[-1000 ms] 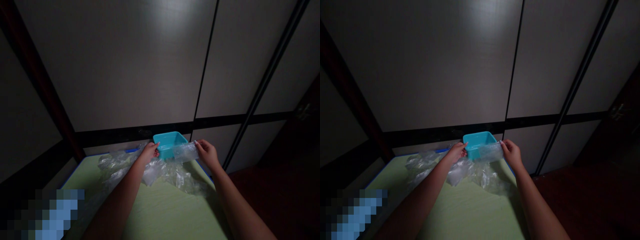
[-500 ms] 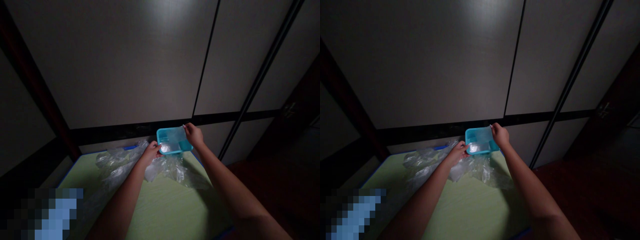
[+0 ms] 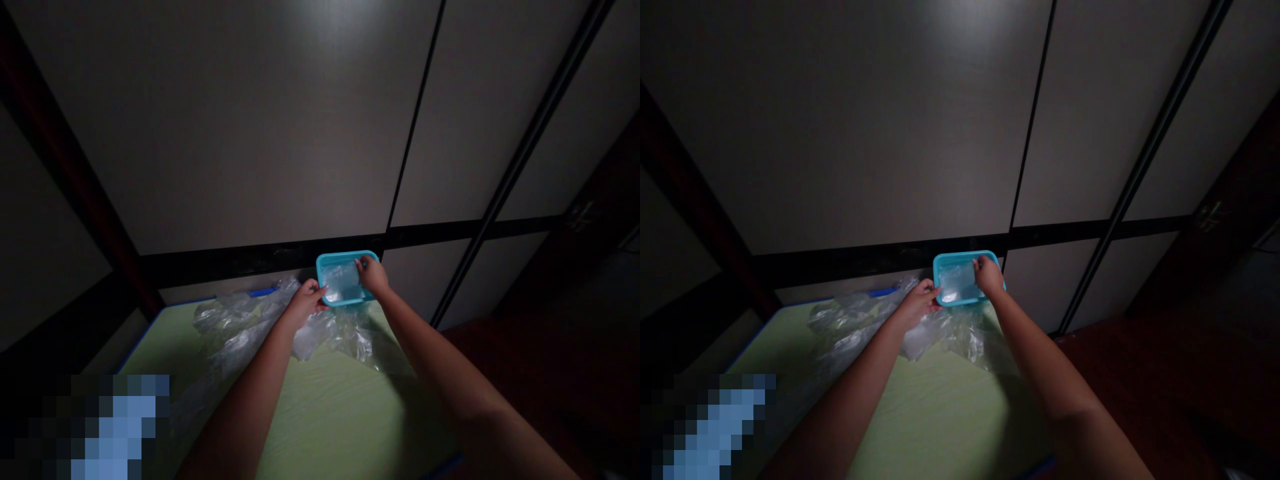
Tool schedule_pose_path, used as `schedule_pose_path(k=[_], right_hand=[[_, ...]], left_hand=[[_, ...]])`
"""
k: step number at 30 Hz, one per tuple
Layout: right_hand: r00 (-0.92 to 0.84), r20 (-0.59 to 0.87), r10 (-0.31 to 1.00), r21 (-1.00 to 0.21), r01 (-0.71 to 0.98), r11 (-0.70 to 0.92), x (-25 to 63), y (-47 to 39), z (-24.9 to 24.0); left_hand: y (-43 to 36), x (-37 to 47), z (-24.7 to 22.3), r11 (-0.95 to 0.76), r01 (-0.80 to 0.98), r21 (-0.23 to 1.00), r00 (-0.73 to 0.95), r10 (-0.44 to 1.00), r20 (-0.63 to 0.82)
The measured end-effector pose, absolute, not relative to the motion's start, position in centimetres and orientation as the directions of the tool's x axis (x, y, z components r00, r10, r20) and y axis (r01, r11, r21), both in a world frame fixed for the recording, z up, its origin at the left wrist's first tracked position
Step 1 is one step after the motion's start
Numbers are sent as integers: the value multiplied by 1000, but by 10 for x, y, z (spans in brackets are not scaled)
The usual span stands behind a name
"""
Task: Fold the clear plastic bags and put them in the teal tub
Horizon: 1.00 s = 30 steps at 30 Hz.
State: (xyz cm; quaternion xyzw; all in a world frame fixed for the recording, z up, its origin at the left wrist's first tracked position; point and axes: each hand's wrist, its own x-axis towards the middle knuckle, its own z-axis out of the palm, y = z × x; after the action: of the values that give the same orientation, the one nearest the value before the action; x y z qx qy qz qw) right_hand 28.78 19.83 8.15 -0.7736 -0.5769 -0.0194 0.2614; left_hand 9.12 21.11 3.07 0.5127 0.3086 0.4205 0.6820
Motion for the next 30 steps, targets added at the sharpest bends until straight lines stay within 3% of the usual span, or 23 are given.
schedule_pose_path(k=[7, 18, 30], right_hand=[[317, 291, 903, -306, 925, -226, 290, 197, 75], [306, 235, 922, -495, 855, -158, 293, 206, 66], [312, 142, 939, -375, 895, -241, 304, 206, 66]], left_hand=[[212, 91, 30, 113, -260, 959, 474, 880, 25], [212, 90, 32, 118, -232, 965, 496, 868, 13], [213, 91, 30, 117, -210, 971, 488, 873, 0]])
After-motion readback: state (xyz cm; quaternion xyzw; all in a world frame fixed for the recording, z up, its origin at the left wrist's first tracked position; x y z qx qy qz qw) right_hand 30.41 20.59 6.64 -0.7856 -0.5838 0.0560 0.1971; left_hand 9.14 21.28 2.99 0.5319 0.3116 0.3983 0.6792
